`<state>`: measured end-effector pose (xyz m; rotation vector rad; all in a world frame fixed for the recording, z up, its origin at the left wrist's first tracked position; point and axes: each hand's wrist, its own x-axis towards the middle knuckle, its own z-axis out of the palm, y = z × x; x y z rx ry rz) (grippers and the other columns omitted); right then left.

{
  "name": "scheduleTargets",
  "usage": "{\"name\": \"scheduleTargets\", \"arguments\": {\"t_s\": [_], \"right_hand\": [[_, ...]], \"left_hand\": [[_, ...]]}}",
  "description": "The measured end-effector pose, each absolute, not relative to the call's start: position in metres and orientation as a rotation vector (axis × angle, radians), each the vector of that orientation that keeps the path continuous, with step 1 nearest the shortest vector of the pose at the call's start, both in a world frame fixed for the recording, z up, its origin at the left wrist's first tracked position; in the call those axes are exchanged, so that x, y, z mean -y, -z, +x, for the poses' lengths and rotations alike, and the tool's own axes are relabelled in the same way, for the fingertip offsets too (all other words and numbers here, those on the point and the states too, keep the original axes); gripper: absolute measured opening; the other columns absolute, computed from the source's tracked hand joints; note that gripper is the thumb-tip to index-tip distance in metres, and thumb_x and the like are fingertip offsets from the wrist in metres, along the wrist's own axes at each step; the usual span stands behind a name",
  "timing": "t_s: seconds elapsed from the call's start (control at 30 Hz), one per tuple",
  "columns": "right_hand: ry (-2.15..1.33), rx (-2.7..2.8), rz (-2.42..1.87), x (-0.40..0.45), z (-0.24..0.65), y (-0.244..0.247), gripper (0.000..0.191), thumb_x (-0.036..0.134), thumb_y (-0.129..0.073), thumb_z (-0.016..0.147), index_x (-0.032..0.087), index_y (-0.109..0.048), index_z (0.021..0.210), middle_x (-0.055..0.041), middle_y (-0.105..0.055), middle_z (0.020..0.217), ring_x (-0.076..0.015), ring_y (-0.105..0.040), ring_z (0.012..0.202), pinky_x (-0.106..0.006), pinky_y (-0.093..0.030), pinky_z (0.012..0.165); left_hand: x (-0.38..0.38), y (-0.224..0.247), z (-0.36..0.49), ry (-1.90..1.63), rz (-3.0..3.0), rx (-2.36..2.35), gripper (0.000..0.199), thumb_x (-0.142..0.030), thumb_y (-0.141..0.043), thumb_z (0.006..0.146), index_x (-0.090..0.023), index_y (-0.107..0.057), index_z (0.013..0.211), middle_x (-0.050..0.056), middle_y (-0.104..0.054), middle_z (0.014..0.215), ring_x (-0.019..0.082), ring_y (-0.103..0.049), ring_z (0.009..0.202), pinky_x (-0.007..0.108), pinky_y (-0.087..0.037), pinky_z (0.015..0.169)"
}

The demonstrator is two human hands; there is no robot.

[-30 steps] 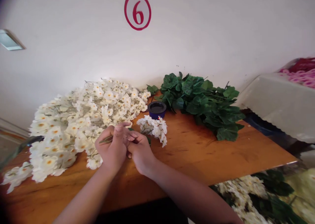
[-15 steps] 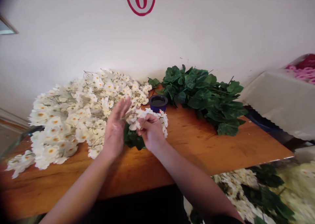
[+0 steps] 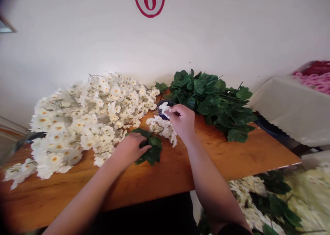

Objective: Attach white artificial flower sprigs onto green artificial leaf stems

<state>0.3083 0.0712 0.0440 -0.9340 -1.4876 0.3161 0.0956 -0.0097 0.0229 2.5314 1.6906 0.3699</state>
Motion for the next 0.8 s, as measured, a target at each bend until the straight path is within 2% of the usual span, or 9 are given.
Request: {"name": "scheduleTargets", "arguments": {"t_s": [0.1, 0.23, 0.37, 0.63, 0.8], "right_hand": [[-0.092, 1.637, -1.005, -0.084, 0.315, -0.057, 0.025, 0.025, -0.068, 0.081, 0.021, -0.055, 0.061, -0.0001, -0.059, 0.065, -0.0146, -0.053, 0.061, -0.028, -0.041, 0.06], [0.086, 1.885, -1.107, -0.111, 0.324, -0.083, 0.024, 0.017, -0.064, 0.08, 0.019, -0.052, 0.06, -0.0006, -0.056, 0.066, -0.0136, -0.05, 0.06, -0.026, -0.036, 0.059], [0.163, 2.17, -1.253, -0.147, 0.328, -0.1, 0.022, 0.011, -0.057, 0.081, 0.018, -0.054, 0.06, -0.0035, -0.058, 0.069, -0.0149, -0.053, 0.065, -0.026, -0.035, 0.062], [0.17, 2.47, -1.442, -0.182, 0.305, -0.089, 0.018, 0.009, -0.058, 0.079, 0.015, -0.061, 0.062, -0.0076, -0.063, 0.071, -0.0163, -0.054, 0.067, -0.028, -0.03, 0.059], [0.176, 2.508, -1.481, -0.187, 0.299, -0.08, 0.015, 0.011, -0.059, 0.08, 0.014, -0.065, 0.067, -0.0102, -0.065, 0.074, -0.0181, -0.055, 0.069, -0.029, -0.029, 0.06]], "left_hand": [[0.011, -0.019, 0.098, -0.21, 2.536, -1.749, 0.023, -0.034, -0.061, 0.088, -0.015, -0.069, 0.075, 0.01, -0.066, 0.085, 0.025, -0.064, 0.084, 0.037, -0.05, 0.077], [0.012, -0.013, 0.098, -0.239, 2.599, -1.78, 0.022, -0.019, -0.05, 0.091, -0.016, -0.068, 0.079, 0.01, -0.065, 0.086, 0.026, -0.064, 0.089, 0.039, -0.048, 0.08], [0.012, -0.009, 0.098, -0.225, 2.589, -1.805, 0.022, -0.018, -0.048, 0.091, -0.015, -0.067, 0.08, 0.01, -0.066, 0.088, 0.027, -0.064, 0.09, 0.041, -0.049, 0.08], [0.013, -0.009, 0.1, -0.233, 2.541, -1.868, 0.02, -0.017, -0.045, 0.091, -0.012, -0.065, 0.092, 0.013, -0.066, 0.096, 0.03, -0.063, 0.095, 0.045, -0.049, 0.085], [0.011, -0.003, 0.095, -0.303, 2.621, -1.815, 0.014, -0.017, -0.049, 0.089, -0.014, -0.063, 0.088, 0.01, -0.066, 0.088, 0.029, -0.063, 0.089, 0.043, -0.048, 0.079]]}}
